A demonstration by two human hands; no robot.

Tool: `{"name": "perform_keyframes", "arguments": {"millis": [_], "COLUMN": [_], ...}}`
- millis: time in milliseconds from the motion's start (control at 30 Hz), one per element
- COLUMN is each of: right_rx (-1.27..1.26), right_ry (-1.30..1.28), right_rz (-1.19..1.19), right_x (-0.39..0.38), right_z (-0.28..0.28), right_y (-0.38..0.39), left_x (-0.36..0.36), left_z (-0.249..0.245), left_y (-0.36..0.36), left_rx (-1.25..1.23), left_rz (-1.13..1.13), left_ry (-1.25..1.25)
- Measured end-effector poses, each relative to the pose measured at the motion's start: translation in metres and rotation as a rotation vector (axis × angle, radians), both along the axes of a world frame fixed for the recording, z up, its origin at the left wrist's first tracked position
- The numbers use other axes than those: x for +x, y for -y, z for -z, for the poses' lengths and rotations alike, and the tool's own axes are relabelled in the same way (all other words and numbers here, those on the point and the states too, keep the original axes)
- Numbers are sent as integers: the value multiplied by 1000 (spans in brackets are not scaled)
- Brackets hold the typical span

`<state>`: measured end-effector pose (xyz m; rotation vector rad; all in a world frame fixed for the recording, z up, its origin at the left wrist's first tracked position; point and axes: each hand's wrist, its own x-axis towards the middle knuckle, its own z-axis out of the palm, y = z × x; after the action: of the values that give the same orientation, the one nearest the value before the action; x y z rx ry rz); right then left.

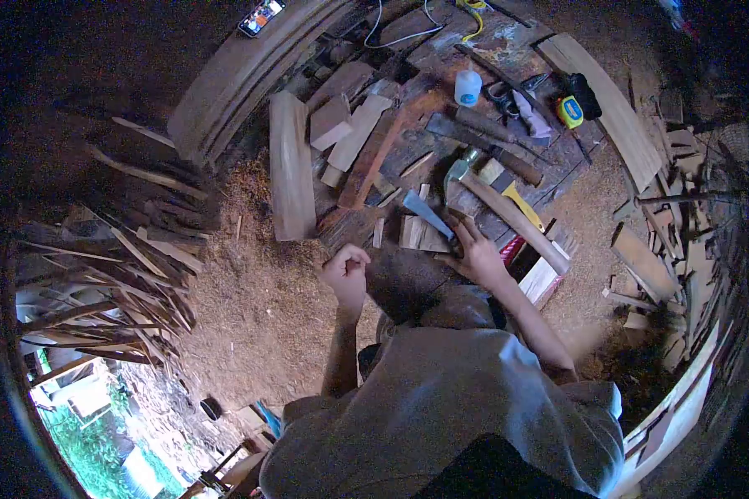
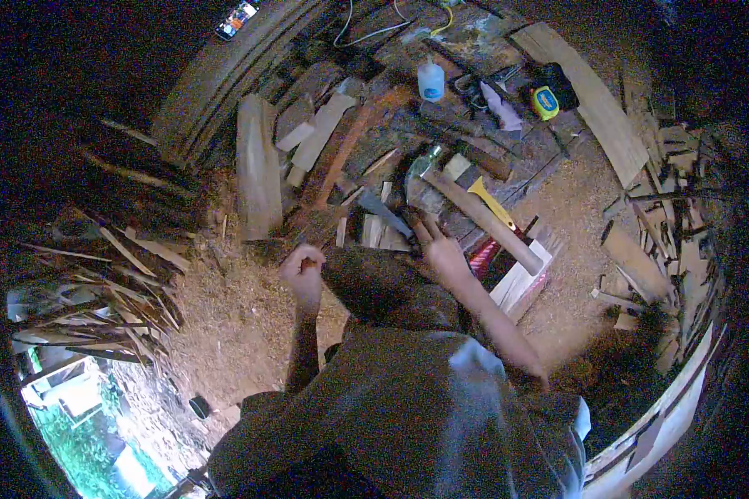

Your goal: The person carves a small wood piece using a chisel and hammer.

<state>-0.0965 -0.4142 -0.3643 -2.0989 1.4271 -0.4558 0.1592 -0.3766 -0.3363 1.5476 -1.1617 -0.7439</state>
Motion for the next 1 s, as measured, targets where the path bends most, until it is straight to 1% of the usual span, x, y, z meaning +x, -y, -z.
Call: {"name": "perform_keyframes", "arguments": {"millis": [67, 133, 167, 200, 233, 267, 300, 367, 400, 433, 467, 500, 533, 567, 633, 667, 700, 733, 767, 800, 833, 867, 900, 933, 967, 1000], "right_rx": [58, 21, -18, 228, 222, 9, -199, -233, -61, 114, 112, -8, -127, -127, -230, -236, -271, -304, -311, -354, -400, -409, -364, -322, -336, -401], "right_ry": [168, 188, 216, 159, 157, -18, -198, -310, -394, -470, -463, -559, -652, -642, -437, -433, -360, -286, -279, -320, -360, -349, -328, -308, -300, -291], "right_rz": [-17, -12, -15, 87, 105, 129, 152, 65, 47, 25, 30, -7, -47, -51, -10, -24, -6, 11, -9, 8, 25, 7, 35, 63, 46, 66], "right_x": [-2, -17, -24, -32, -42, -59, -74, -95, -101, -104, -110, -119, -122, -124, -121, -118, -114, -108, -103, -99, -94, -92, -90, -88, -87, -89], "right_z": [-30, -39, -45, -62, -51, -31, -19, -31, -41, -46, -37, -19, -7, 5, 13, 17, 18, 20, 22, 24, 24, 22, 16, 13, 12, 11], "right_y": [4, 9, 13, 20, 27, 37, 47, 73, 86, 96, 103, 108, 110, 110, 114, 116, 115, 114, 113, 110, 107, 104, 101, 97, 91, 83], "left_x": [-9, -29, -31, -33, -34, -25, -22, -21, -23, -29, -39, -43, -39, -35, -32, -31, -27, -19, -12, -6, 3, 15, 27, 38, 49, 62], "left_z": [-8, -36, -35, -34, -32, -13, -10, -8, -16, -19, -20, -21, -17, -15, -16, -18, -25, -35, -44, -50, -51, -49, -49, -52, -55, -56], "left_y": [7, 19, 19, 17, 14, 8, 6, 4, 7, 10, 16, 22, 27, 29, 34, 36, 36, 36, 38, 41, 47, 55, 61, 68, 75, 83], "left_rx": [-20, -131, -132, -43, 46, 40, 35, 166, 249, 246, 120, -3, -69, -66, -142, -53, -54, 107, 267, 191, 187, 66, -54, -58, -110, -161], "left_rz": [31, -143, -128, -150, -168, -61, -43, 71, 117, 124, 109, 89, 132, 128, 153, 117, 98, 72, 44, -3, -25, -90, -155, -176, -237, -298], "left_ry": [-54, 218, 212, 107, 4, 64, 61, 21, 45, 49, 82, 117, 244, 253, 179, 38, 42, 106, 166, 192, 196, 380, 566, 573, 675, 775]}}
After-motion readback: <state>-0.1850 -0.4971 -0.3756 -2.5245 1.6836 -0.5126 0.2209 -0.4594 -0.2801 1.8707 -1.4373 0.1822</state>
